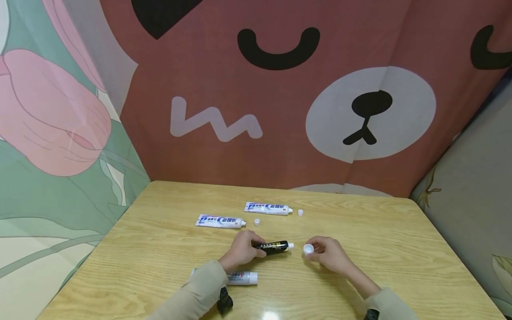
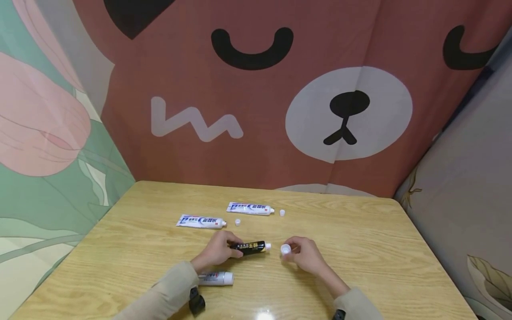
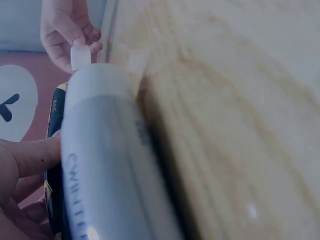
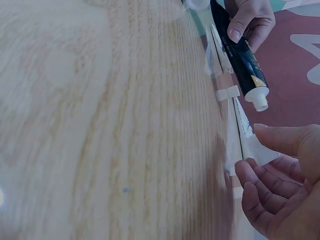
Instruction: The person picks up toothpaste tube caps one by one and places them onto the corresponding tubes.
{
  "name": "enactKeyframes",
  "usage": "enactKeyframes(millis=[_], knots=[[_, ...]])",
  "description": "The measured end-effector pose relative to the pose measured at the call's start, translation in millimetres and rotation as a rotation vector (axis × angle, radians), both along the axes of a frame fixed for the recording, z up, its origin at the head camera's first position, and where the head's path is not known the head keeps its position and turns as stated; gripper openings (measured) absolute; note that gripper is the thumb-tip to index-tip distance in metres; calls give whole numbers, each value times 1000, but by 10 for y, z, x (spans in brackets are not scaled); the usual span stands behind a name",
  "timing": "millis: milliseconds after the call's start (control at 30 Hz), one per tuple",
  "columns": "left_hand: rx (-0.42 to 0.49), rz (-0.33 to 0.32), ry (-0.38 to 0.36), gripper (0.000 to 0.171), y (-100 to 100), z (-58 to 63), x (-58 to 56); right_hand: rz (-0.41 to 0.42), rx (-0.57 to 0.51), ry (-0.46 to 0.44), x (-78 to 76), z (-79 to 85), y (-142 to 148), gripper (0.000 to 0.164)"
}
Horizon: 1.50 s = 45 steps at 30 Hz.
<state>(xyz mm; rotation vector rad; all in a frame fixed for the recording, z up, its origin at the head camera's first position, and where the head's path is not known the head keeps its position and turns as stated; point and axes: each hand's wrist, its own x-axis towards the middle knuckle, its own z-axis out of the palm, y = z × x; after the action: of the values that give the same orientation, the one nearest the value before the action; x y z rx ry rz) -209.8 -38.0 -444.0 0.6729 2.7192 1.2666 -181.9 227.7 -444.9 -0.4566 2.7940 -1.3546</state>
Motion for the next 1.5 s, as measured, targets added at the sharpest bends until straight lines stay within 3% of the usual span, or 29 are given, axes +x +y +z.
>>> enactKeyframes(millis=[467,733,967,1167,1500], knots=[[54,-36,16,20,-66,204,-36,16,-26,16,23,104,16,28],[71,-79,29,21,-95,332,-42,-59,-82,1,45,215,-37,31],[46,-123,84,22,-91,373,-41,-55,-114,25,32,245,-64,27],[56,-165,117,23,-89,409,-43,-68,-100,-9,27,224,-92,30],[54,-189,100,24,-74,425,-82,-26,-213,-23,31,284,-149,26]])
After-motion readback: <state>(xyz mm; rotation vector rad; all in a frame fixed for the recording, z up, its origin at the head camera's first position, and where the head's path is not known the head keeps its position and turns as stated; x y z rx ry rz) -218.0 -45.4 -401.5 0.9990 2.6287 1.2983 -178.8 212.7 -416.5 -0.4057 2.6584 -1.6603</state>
